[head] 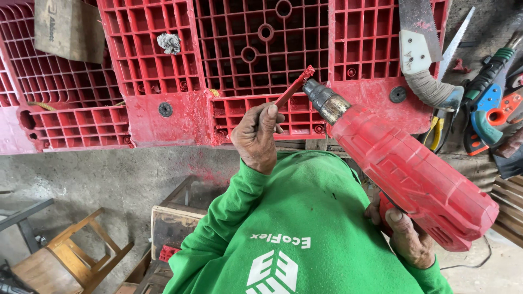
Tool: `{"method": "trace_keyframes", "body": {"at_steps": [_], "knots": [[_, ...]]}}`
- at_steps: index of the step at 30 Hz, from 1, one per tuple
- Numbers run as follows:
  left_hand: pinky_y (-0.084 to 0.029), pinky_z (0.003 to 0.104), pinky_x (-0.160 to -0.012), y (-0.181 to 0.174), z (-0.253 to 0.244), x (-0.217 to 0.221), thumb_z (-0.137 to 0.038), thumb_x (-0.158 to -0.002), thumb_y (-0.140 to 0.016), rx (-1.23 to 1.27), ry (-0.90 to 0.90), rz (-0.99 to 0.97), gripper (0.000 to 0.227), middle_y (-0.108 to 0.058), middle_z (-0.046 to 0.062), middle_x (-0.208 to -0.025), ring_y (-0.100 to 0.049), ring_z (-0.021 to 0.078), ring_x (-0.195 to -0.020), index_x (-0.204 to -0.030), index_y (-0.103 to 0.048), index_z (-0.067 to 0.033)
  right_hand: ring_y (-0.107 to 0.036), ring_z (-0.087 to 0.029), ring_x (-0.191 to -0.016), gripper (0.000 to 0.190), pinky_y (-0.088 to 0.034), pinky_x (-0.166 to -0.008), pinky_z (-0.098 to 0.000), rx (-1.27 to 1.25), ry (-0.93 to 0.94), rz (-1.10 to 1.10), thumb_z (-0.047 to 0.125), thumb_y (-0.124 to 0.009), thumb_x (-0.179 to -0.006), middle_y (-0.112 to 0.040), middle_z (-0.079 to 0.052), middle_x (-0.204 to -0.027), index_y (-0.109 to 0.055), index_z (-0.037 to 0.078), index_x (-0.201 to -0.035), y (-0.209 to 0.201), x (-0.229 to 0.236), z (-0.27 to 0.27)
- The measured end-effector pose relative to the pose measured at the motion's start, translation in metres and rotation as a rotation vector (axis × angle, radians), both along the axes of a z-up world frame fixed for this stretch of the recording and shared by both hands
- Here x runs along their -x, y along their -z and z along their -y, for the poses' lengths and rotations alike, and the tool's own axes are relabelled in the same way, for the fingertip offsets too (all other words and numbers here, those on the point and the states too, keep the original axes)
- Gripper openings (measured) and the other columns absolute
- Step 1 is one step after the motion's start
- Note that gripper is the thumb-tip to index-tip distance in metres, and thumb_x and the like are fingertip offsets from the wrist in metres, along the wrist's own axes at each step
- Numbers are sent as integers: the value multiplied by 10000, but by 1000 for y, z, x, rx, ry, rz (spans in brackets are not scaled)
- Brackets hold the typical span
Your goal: The person uses a red heat gun to soften a section of a red plastic pallet and then presses a small plastic strip into the softened area to fuse it. The person then uses a soldering iron to further smooth and blend the repaired section.
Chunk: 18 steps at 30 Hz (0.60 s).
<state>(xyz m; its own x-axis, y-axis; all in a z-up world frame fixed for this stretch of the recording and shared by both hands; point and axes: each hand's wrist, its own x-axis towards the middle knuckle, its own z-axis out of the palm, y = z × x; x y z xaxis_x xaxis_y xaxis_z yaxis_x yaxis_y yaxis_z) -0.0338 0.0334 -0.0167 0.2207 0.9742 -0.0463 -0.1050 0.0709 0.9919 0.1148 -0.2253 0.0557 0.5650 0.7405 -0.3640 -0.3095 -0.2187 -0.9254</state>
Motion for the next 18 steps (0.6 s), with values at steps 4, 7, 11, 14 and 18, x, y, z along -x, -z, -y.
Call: {"method": "trace_keyframes", "body": {"at_steps": [4, 7, 11, 14, 18], "knots": [[-575, 243, -629, 2, -7, 6, -196, -1026, -696, 30, 64, 23, 253, -742, 86, -909, -670, 101, -738, -1136, -720, 31, -565, -197, -724, 555, -554, -797, -424, -5, 27, -14, 367, -704, -956, -583, -119, -924, -553, -49, -1289, 1, 11, -4], [-580, 243, -656, 4, -12, 10, -169, -1027, -698, 49, 108, 30, 251, -749, 90, -936, -663, 98, -757, -1163, -706, 42, -568, -200, -730, 511, -559, -807, -429, -16, 59, -38, 324, -697, -959, -580, -125, -974, -551, -49, -1277, 3, 19, -7], [-571, 241, -686, 4, -23, 18, -153, -1031, -698, 6, 190, -26, 258, -750, 93, -982, -669, 99, -787, -1180, -696, 58, -566, -197, -722, 522, -556, -800, -420, -42, 95, -41, 321, -702, -958, -582, -127, -990, -540, -40, -1298, 3, 35, -14], [-569, 240, -692, 4, -30, 21, -154, -1028, -695, 68, 245, -17, 269, -748, 95, -999, -668, 100, -796, -1201, -695, 53, -573, -201, -709, 541, -551, -731, -405, -5, 140, -11, 341, -719, -941, -592, -133, -997, -533, -38, -1280, 0, 46, -22], [-580, 234, -695, 5, -38, 20, -169, -1019, -707, 4, 302, -61, 263, -757, 92, -992, -680, 100, -803, -1192, -707, 29, -564, -176, -699, 614, -547, -731, -378, -4, 132, -21, 411, -713, -951, -582, -102, -911, -536, -26, -1344, -6, 57, -32]]}}
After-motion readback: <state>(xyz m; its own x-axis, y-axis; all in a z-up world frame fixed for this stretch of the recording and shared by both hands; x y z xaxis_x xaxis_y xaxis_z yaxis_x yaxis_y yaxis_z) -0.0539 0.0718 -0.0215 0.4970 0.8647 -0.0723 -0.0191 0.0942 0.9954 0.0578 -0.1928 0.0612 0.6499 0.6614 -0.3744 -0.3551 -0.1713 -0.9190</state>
